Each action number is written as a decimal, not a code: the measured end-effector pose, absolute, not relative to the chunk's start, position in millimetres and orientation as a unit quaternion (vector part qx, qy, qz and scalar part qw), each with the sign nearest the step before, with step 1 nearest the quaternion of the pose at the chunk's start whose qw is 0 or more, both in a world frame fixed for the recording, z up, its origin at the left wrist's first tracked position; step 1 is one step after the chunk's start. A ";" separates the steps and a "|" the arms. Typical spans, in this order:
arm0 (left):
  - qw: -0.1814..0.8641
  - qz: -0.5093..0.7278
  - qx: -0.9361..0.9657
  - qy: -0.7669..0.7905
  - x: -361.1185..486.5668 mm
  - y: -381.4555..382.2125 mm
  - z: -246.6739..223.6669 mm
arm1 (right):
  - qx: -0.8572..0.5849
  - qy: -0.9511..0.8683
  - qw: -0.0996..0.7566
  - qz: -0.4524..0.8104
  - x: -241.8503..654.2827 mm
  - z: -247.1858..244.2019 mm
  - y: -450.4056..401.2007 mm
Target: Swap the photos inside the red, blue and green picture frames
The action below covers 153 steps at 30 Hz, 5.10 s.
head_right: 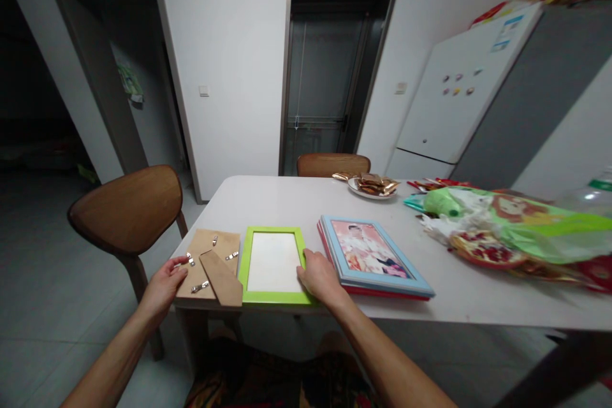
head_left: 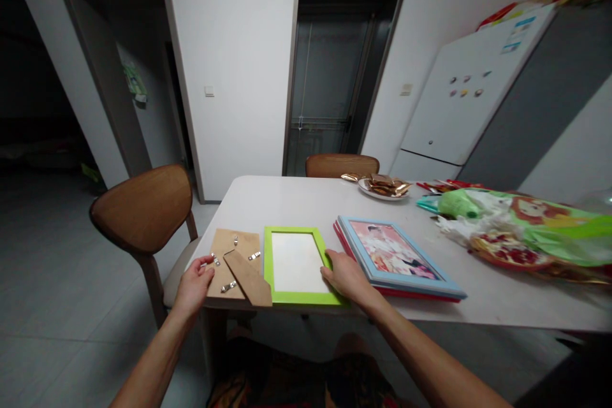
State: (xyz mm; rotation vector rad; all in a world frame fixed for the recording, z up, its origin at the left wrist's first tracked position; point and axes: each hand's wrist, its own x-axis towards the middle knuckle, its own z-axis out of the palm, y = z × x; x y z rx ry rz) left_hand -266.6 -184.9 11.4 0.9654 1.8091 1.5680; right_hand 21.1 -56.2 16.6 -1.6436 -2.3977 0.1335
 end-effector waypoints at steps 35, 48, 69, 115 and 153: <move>0.071 0.519 0.484 0.701 -192.9 -170.7 50.0 | -0.586 -0.739 0.243 0.228 26.1 24.0 -47.0; 0.048 0.278 0.526 0.803 -212.4 -189.9 24.2 | -0.580 -0.799 0.149 0.060 19.8 11.9 -50.6; 0.000 0.203 0.583 0.787 -211.7 -187.5 29.5 | -0.446 -0.599 0.288 0.599 -62.5 8.4 -69.2; 0.185 0.396 0.615 0.656 -145.9 -168.0 16.1 | -0.529 -0.587 0.354 0.501 -12.8 30.4 -35.8; 0.111 0.263 0.712 0.641 -153.9 -171.6 11.4 | -0.618 -0.737 0.212 0.176 -19.2 22.9 -22.7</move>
